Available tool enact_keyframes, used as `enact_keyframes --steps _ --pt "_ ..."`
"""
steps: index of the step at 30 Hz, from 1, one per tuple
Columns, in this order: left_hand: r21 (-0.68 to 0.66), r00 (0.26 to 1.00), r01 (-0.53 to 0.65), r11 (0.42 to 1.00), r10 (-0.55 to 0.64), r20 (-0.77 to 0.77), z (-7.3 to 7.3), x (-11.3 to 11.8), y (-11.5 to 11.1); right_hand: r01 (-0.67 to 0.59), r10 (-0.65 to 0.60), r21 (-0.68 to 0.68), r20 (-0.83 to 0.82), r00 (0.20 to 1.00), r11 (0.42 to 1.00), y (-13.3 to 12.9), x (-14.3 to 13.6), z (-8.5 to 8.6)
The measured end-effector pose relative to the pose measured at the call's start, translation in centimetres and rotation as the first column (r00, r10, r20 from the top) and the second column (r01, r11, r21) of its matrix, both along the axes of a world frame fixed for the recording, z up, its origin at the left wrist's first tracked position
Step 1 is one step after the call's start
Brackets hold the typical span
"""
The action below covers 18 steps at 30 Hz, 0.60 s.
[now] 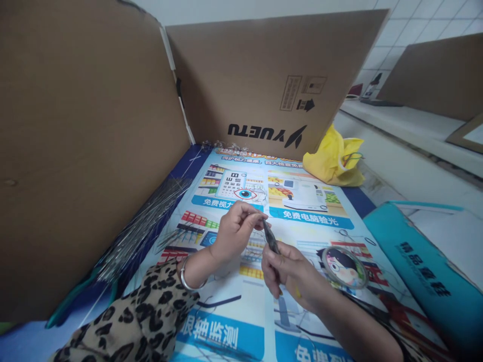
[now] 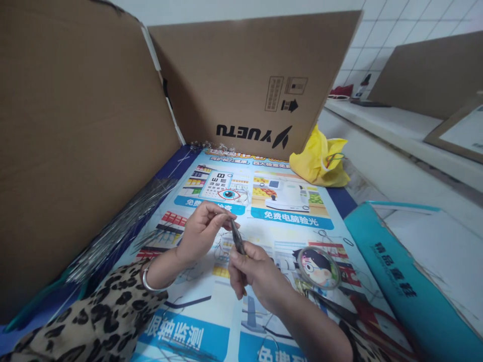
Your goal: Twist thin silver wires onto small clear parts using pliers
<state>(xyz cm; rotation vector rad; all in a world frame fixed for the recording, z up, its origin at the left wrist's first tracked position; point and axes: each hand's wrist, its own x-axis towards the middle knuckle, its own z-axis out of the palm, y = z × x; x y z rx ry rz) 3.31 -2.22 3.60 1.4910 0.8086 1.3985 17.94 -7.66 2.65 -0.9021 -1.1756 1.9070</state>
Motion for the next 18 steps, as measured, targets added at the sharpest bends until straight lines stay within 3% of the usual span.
enact_keyframes --steps 5,8,12,18 --pt "0.019 0.999 -0.018 1.000 0.019 -0.038 -0.01 -0.06 -0.04 0.019 -0.020 -0.035 -0.023 1.000 0.999 -0.12 -0.35 -0.14" --pt "0.031 0.995 -0.053 0.998 0.056 -0.087 0.00 -0.11 -0.16 0.033 -0.033 0.011 0.023 0.999 0.999 -0.10 -0.37 -0.58" --pt "0.050 0.983 -0.102 0.994 0.108 -0.146 0.03 -0.18 -0.29 0.019 -0.041 0.129 0.171 0.984 0.991 0.09 -0.14 -0.80" --pt "-0.028 0.990 -0.046 0.999 0.042 -0.135 0.66 -0.35 0.12 -0.021 -0.095 0.245 0.449 0.888 0.969 0.66 0.59 -0.38"
